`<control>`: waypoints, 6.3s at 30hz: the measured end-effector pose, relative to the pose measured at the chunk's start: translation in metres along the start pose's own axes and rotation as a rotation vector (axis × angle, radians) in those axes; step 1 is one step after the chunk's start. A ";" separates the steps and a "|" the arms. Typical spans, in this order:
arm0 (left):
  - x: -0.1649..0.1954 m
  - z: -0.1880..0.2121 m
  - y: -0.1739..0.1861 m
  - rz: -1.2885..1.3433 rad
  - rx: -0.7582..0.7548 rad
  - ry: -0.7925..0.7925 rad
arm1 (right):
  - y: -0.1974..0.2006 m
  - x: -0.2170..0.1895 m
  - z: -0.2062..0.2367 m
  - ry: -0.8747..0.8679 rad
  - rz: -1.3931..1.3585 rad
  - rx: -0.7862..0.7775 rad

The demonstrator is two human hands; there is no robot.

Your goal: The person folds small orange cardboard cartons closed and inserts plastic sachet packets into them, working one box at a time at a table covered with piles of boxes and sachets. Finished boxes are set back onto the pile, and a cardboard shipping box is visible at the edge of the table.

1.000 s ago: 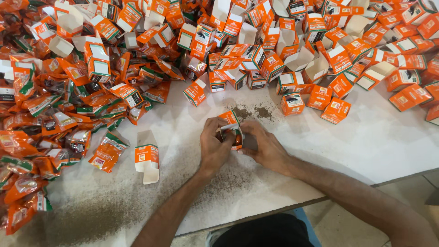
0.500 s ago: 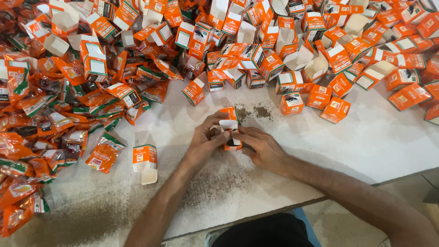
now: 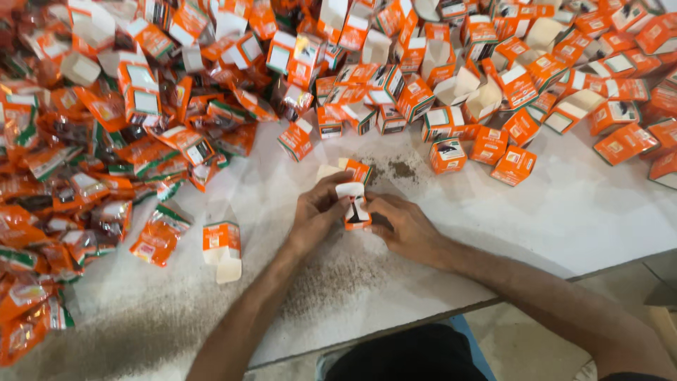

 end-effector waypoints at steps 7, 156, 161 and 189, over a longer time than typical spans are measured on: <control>0.027 0.025 -0.025 -0.711 0.123 -0.391 | -0.002 0.001 0.001 -0.085 -0.048 -0.011; 0.051 0.032 -0.045 -0.858 -0.030 -0.459 | -0.008 0.012 0.015 -0.194 0.069 0.061; 0.052 0.034 -0.046 -0.857 -0.094 -0.557 | -0.001 0.005 0.014 -0.227 0.032 0.035; 0.064 -0.011 0.007 -1.028 -0.045 -0.465 | 0.009 0.029 0.013 -0.251 -0.442 -0.091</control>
Point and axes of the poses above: each hand's wrist, its own z-axis away from the middle knuckle, its own y-axis out of the back of the hand, x = y × z, the point moved 2 cm from there along -z, towards the middle knuckle, and after that the axes turned 10 degrees about -x, right-handed, at the moved point
